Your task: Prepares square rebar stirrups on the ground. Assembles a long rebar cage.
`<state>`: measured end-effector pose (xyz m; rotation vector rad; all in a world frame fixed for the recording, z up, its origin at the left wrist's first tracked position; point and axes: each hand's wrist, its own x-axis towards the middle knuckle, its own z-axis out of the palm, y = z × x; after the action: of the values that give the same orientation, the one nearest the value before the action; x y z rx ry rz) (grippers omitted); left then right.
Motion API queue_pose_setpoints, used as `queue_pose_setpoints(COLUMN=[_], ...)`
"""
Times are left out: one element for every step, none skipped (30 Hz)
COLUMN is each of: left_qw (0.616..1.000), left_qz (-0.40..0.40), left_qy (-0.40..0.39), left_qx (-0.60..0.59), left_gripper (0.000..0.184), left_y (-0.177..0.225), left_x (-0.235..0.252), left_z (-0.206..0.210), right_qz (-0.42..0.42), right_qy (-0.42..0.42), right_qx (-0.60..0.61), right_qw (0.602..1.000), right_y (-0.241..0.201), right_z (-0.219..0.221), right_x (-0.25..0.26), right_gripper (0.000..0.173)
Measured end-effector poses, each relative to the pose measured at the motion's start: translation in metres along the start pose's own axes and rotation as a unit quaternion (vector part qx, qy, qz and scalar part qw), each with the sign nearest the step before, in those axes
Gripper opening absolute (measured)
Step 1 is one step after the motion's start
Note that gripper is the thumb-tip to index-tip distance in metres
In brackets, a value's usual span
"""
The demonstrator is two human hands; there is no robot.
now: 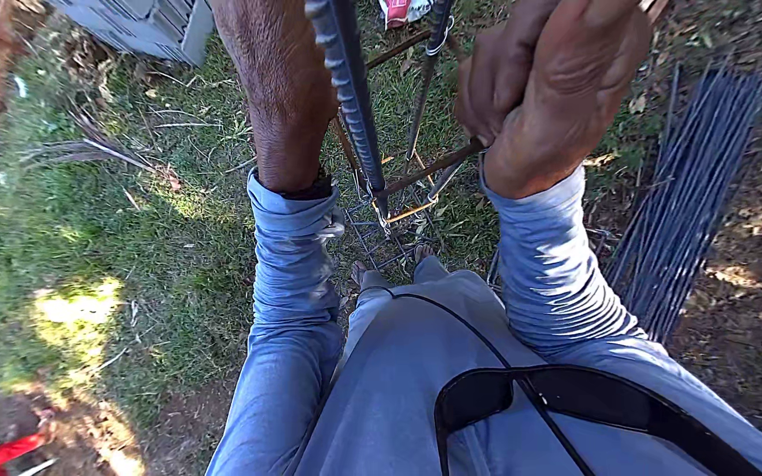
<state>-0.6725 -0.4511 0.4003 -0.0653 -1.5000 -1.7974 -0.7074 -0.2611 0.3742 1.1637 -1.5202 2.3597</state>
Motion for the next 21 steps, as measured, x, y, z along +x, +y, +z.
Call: queue_pose_setpoints(left_qw=[1.0,0.999,0.998,0.998,0.997,0.995,0.994,0.993,0.991,0.987,0.984,0.981,0.98,0.981,0.984,0.987,0.99,0.992,0.993,0.993,0.993], left_qz=[-0.008,-0.014,-0.019,-0.022,-0.028,-0.034,-0.039,-0.041,-0.039,-0.039,-0.044,-0.05,-0.051,-0.045,-0.041,-0.042,-0.035,-0.024,-0.015,-0.007,-0.002], left_qy=[-0.002,-0.004,-0.006,-0.009,-0.008,-0.005,-0.005,-0.012,-0.03,-0.052,-0.06,-0.057,-0.05,-0.047,-0.039,-0.026,-0.023,-0.029,-0.045,-0.063,-0.074], left_qx=[-0.019,-0.036,-0.052,-0.064,-0.078,-0.089,-0.101,-0.111,-0.125,-0.147,-0.162,-0.176,-0.184,-0.184,-0.17,-0.15,-0.132,-0.119,-0.106,-0.098,-0.095], left_gripper=[0.03,0.03,0.031,0.032,0.033,0.035,0.038,0.039,0.041,0.044,0.048,0.049,0.05,0.049,0.045,0.043,0.042,0.042,0.042,0.042,0.042], left_y=[0.0,0.002,0.004,0.006,0.009,0.013,0.019,0.025,0.031,0.037,0.043,0.047,0.049,0.048,0.045,0.043,0.04,0.037,0.033,0.029,0.025], left_x=[0.002,0.003,0.005,0.006,0.005,0.004,0.003,0.0,-0.002,-0.002,-0.001,0.0,-0.001,-0.001,-0.004,-0.003,-0.001,0.002,0.004,0.006,0.008], left_z=[0.0,0.0,-0.001,-0.002,-0.004,-0.005,-0.004,-0.003,-0.002,0.0,0.002,0.003,0.002,-0.001,-0.005,-0.007,-0.007,-0.005,-0.004,-0.002,0.001], right_qz=[0.003,0.008,0.014,0.019,0.024,0.026,0.023,0.017,0.008,0.0,-0.004,-0.005,-0.005,-0.003,0.0,0.001,0.001,0.0,-0.006,-0.011,-0.013], right_qy=[-0.001,-0.007,-0.017,-0.022,-0.022,-0.016,-0.006,0.002,0.008,0.014,0.015,0.015,0.013,0.01,0.007,0.001,-0.007,-0.014,-0.017,-0.019,-0.018], right_qx=[-0.004,-0.01,-0.015,-0.014,-0.012,-0.01,-0.008,-0.006,-0.005,-0.004,-0.005,-0.007,-0.01,-0.013,-0.018,-0.024,-0.026,-0.026,-0.025,-0.024,-0.024], right_qw=[1.0,1.0,1.0,0.999,0.999,0.999,1.0,1.0,1.0,1.0,1.0,1.0,1.0,1.0,1.0,1.0,1.0,1.0,1.0,0.999,0.999], right_y=[-0.001,-0.003,-0.005,-0.007,-0.008,-0.009,-0.009,-0.01,-0.011,-0.012,-0.014,-0.016,-0.016,-0.014,-0.013,-0.01,-0.008,-0.005,-0.002,0.0,0.001], right_z=[0.001,0.001,0.002,0.003,0.006,0.009,0.013,0.017,0.02,0.023,0.025,0.027,0.028,0.027,0.024,0.022,0.019,0.015,0.012,0.009,0.006], right_x=[0.0,0.0,0.001,0.001,0.0,-0.002,-0.002,-0.004,-0.005,-0.004,-0.004,-0.003,-0.003,-0.003,-0.003,-0.002,0.0,0.003,0.005,0.008,0.009], right_gripper=[0.041,0.041,0.041,0.041,0.04,0.04,0.04,0.04,0.04,0.04,0.04,0.04,0.04,0.041,0.042,0.043,0.043,0.043,0.043,0.043,0.043])
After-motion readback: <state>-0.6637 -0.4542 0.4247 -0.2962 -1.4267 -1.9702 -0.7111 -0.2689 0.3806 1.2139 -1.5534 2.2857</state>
